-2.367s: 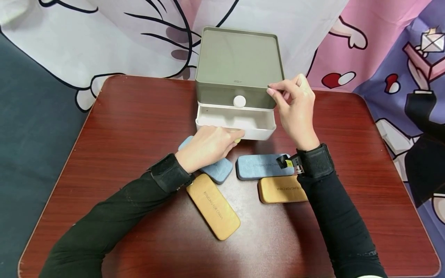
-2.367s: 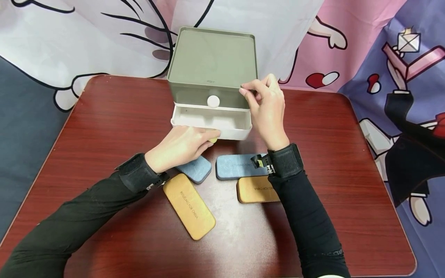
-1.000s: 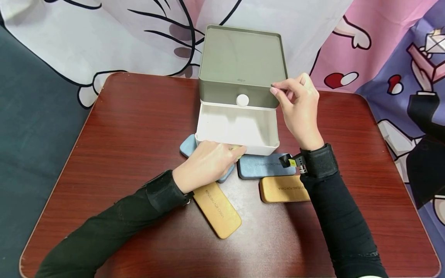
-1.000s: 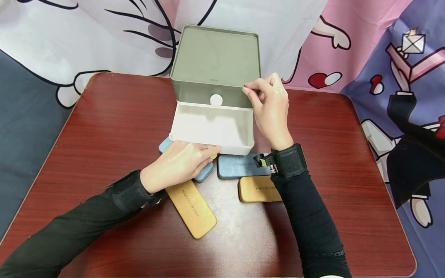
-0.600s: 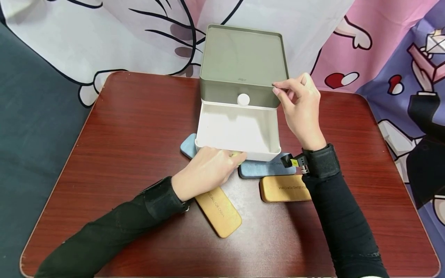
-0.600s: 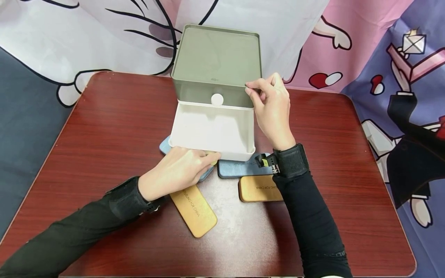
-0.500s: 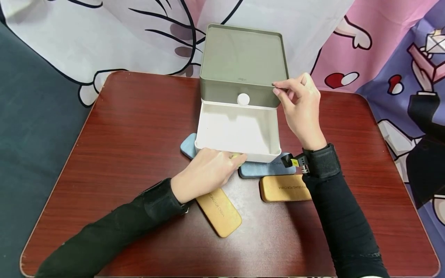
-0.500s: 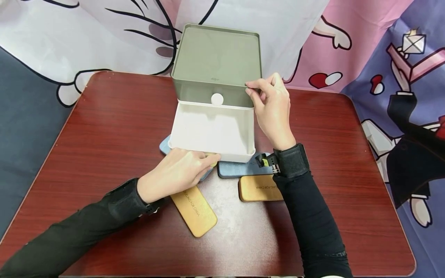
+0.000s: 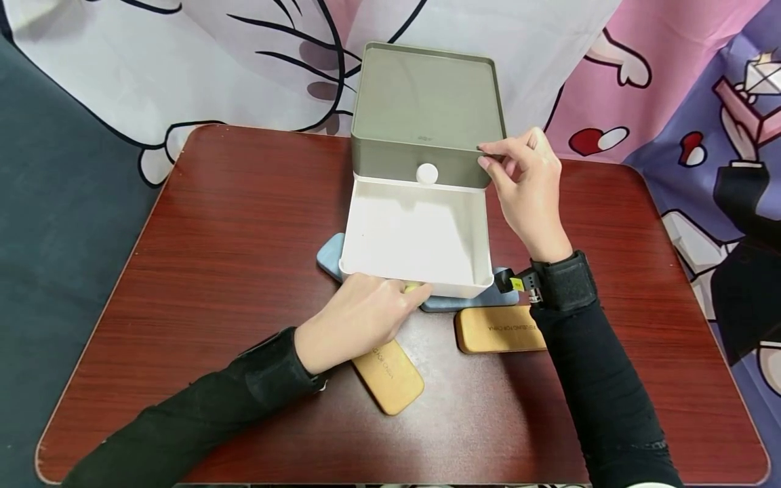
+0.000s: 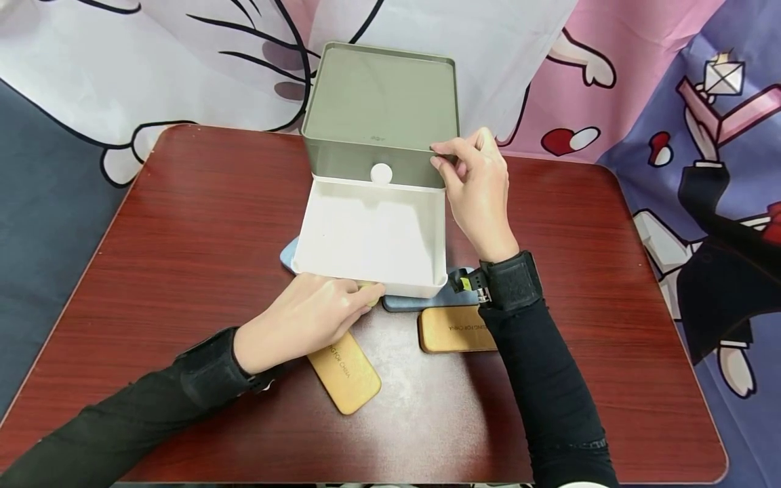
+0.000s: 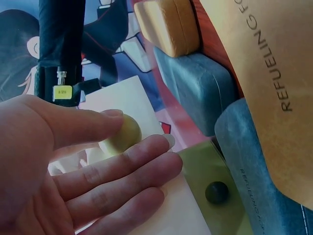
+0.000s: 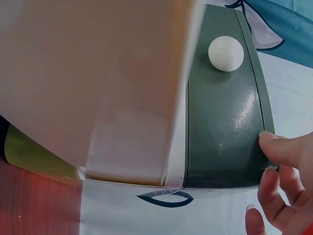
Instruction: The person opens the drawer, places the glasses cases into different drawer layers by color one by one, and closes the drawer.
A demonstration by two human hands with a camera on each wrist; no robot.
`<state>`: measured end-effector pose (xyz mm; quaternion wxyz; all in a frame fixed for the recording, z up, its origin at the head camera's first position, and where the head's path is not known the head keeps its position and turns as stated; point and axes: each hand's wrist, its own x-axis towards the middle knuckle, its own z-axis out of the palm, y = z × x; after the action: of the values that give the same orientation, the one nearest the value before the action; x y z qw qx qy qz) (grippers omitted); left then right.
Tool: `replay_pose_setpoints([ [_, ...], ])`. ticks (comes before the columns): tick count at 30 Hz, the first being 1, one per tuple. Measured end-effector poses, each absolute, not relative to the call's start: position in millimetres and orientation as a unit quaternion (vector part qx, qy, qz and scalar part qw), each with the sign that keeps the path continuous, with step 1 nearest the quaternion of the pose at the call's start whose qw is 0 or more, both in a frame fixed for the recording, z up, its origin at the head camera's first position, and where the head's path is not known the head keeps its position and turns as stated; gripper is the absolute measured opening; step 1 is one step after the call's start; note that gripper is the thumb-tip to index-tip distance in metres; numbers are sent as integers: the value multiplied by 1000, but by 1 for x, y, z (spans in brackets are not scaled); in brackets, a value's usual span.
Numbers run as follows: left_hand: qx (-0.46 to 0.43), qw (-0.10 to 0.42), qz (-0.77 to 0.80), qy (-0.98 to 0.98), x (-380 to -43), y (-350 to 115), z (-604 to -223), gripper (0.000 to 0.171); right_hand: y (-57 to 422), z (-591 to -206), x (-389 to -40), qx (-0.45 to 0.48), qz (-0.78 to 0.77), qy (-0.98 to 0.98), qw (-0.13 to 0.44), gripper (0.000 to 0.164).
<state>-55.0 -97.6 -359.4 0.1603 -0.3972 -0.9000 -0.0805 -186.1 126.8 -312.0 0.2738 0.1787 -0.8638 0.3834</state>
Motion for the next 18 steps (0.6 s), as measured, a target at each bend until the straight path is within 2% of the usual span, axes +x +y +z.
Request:
replay_pose_setpoints([
  [18,-398,159,-66,-901,-45,-96,-361,26,128,-313,-186,181,385,-864,268,15],
])
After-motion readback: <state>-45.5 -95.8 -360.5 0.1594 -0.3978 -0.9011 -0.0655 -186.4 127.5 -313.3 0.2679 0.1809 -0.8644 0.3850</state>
